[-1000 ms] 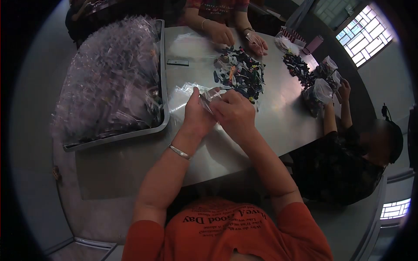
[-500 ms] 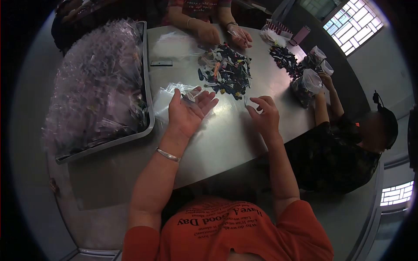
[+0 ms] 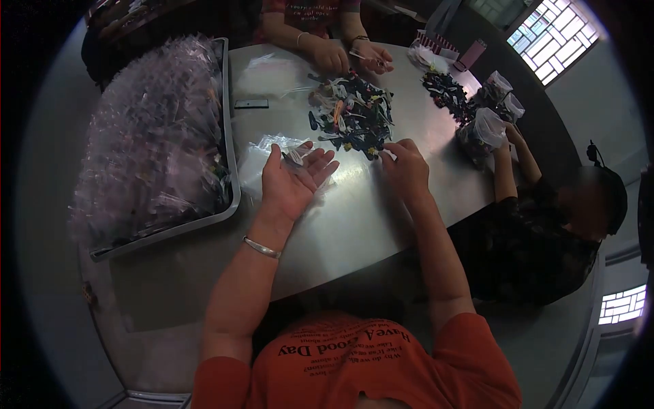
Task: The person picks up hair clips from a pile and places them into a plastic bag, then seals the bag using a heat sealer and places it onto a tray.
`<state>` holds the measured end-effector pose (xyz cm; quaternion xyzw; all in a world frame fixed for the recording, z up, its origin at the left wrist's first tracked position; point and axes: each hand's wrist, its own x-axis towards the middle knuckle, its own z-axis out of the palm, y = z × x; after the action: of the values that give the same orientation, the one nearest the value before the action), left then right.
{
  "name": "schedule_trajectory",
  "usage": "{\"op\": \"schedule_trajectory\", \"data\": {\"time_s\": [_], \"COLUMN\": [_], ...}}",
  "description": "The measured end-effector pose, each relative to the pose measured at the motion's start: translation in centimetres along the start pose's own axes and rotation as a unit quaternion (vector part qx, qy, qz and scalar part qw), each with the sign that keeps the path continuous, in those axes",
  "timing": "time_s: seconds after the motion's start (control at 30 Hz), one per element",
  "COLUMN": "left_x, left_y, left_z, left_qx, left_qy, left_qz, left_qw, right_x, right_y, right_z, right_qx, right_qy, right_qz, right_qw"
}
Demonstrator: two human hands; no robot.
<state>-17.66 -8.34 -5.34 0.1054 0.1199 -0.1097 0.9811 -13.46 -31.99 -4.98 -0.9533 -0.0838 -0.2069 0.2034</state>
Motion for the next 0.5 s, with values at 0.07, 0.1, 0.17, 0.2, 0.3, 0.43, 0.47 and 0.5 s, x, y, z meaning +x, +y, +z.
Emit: {"op": "schedule_trajectory", "data": {"time_s": [0.07,0.1,0.17,0.2,0.3,0.43,0.47,0.5], "left_x": [0.0,0.1,0.0,0.0,0.1,0.0,0.0,0.0], "left_y": [0.1,0.2,0.3,0.3,0.2,0.0,0.1,0.1], "left_z": [-0.1,-0.1,0.0,0.0,-0.2,0.1,0.0,0.0], "left_qx": [-0.002,-0.004,-0.006,-0.008,-0.006,-0.018,-0.021,-0.012], "left_qy": [-0.002,-0.003,0.001,0.005,-0.009,-0.002,-0.003,-0.003], "left_qz": [0.001,0.002,0.004,0.006,0.005,-0.006,-0.006,-0.002], "left_qw": [1.0,1.0,1.0,1.0,1.0,1.0,1.0,1.0], "right_x": [1.2,1.6,2.2,2.3,2.0,1.1,0.7,0.3], "right_y": [0.1,0.2,0.2,0.2,0.0,1.1,0.6,0.0], "right_z": [0.7,0.9,0.9,1.0,0.7,0.9,0.4,0.0], "right_qx": [-0.036,-0.072,-0.073,-0.073,-0.06,0.032,0.114,0.196], "right_qy": [-0.007,-0.015,-0.043,-0.072,-0.058,-0.015,-0.003,0.008], "right_qz": [0.018,0.036,0.047,0.058,0.051,0.027,0.02,0.014], "right_qw": [0.999,0.997,0.995,0.993,0.995,0.999,0.993,0.98]}}
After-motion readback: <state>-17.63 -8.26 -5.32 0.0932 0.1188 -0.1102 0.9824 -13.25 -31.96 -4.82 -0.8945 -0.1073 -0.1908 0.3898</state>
